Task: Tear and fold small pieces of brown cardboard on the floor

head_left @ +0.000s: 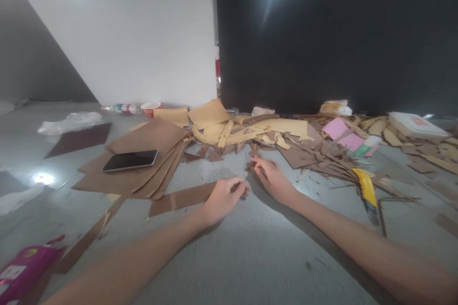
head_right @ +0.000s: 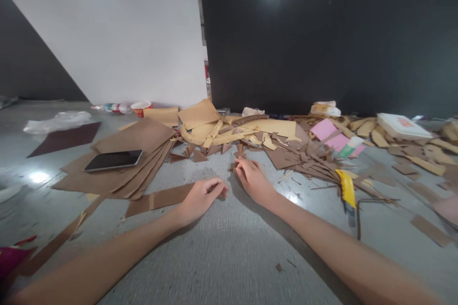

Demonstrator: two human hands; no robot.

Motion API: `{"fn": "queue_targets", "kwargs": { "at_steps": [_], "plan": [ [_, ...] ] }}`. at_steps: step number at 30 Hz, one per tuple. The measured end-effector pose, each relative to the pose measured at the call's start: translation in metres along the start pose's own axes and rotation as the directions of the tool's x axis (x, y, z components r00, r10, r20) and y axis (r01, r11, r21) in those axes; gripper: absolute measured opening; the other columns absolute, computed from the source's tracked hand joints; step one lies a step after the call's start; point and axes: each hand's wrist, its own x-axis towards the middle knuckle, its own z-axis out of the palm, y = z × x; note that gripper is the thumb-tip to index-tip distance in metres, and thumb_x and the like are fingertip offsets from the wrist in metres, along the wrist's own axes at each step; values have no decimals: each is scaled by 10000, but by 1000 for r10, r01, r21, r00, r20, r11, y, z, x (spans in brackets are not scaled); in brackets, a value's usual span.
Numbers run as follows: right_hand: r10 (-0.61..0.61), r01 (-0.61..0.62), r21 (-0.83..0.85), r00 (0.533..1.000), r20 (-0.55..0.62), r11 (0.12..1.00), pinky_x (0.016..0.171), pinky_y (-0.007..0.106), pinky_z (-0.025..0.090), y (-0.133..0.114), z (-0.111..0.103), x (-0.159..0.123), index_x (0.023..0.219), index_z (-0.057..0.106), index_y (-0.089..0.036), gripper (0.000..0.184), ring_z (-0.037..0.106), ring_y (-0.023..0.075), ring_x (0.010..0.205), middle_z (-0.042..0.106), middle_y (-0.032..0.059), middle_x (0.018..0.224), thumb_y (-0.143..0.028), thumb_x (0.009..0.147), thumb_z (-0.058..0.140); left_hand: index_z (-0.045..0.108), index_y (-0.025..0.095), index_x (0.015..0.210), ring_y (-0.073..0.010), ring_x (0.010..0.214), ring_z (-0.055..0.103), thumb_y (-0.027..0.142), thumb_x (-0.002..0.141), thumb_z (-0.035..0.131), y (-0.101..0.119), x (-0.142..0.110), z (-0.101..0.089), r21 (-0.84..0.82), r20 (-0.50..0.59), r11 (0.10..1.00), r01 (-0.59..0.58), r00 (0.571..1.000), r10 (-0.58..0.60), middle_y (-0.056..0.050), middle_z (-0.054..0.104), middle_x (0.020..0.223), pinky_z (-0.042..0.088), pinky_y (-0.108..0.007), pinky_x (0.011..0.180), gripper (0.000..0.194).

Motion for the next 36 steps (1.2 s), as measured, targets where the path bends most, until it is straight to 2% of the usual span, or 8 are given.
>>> {"fn": "queue_targets", "kwargs": {
  "at_steps": [6,10,17,20,23,29,34,36],
  "plan": [
    [13,-7,82,997,-77,997,1063,477,479,-11,-10,-6,1053,589,-246,191,634,279,1257,697,119,1349,-361,1088,441,703,211,976,-203,942,701,308,1024,505,1,-1,-1,108,-225,992,-67,970,90,-48,745,999,529,-319,862,225],
    [43,-41,97,999,-26,994,1051,484,498,-13,-11,-6,1039,596,-247,182,649,281,1244,710,115,1333,-342,1079,447,670,207,1161,-218,1027,689,156,959,525,-8,2,0,218,-251,973,-77,959,133,-88,712,1178,538,-373,942,254],
    [-74,18,274,978,197,962,1037,395,535,-25,-16,-12,1046,616,-269,172,654,247,1288,711,90,1345,-308,1077,451,656,208,1254,-230,1215,648,64,982,398,-30,8,-1,261,-219,950,-172,948,232,-101,708,1274,497,-438,1086,402],
    [-29,-19,309,988,151,951,945,353,573,-25,-18,-14,1068,632,-264,196,719,238,1162,743,90,1285,-365,1080,465,643,222,1322,-229,1275,619,-29,904,378,-29,9,-2,278,-165,927,-250,939,302,-93,685,1357,464,-472,1137,555],
    [64,-64,315,998,9,947,902,367,586,-24,-18,-14,1054,671,-250,224,752,248,1060,786,95,1151,-412,1062,517,616,243,1390,-239,1399,528,-93,825,370,-24,7,-2,315,-76,897,-309,934,348,-83,611,1483,413,-508,1186,702],
    [182,-119,407,976,-121,906,854,381,594,-22,-16,-14,930,678,-231,245,770,249,960,809,84,998,-449,1015,608,667,238,1269,-226,1431,507,-57,953,349,-19,6,1,323,46,874,-364,928,369,-82,658,1405,421,-471,1185,537],
    [205,-142,393,971,-123,909,717,319,565,-20,-15,-14,931,671,-217,274,729,201,738,768,51,814,-478,1003,627,680,237,1218,-267,1305,575,71,1036,458,-17,5,4,531,75,772,-349,927,368,-89,655,1373,469,-497,1110,332],
    [193,-139,369,974,-115,919,662,298,545,-19,-15,-15,957,667,-216,281,695,183,675,742,38,779,-487,1008,615,668,260,1241,-289,1381,514,103,1044,483,-16,4,6,604,70,728,-324,932,357,-76,626,1418,443,-523,1134,313]
  ]
}}
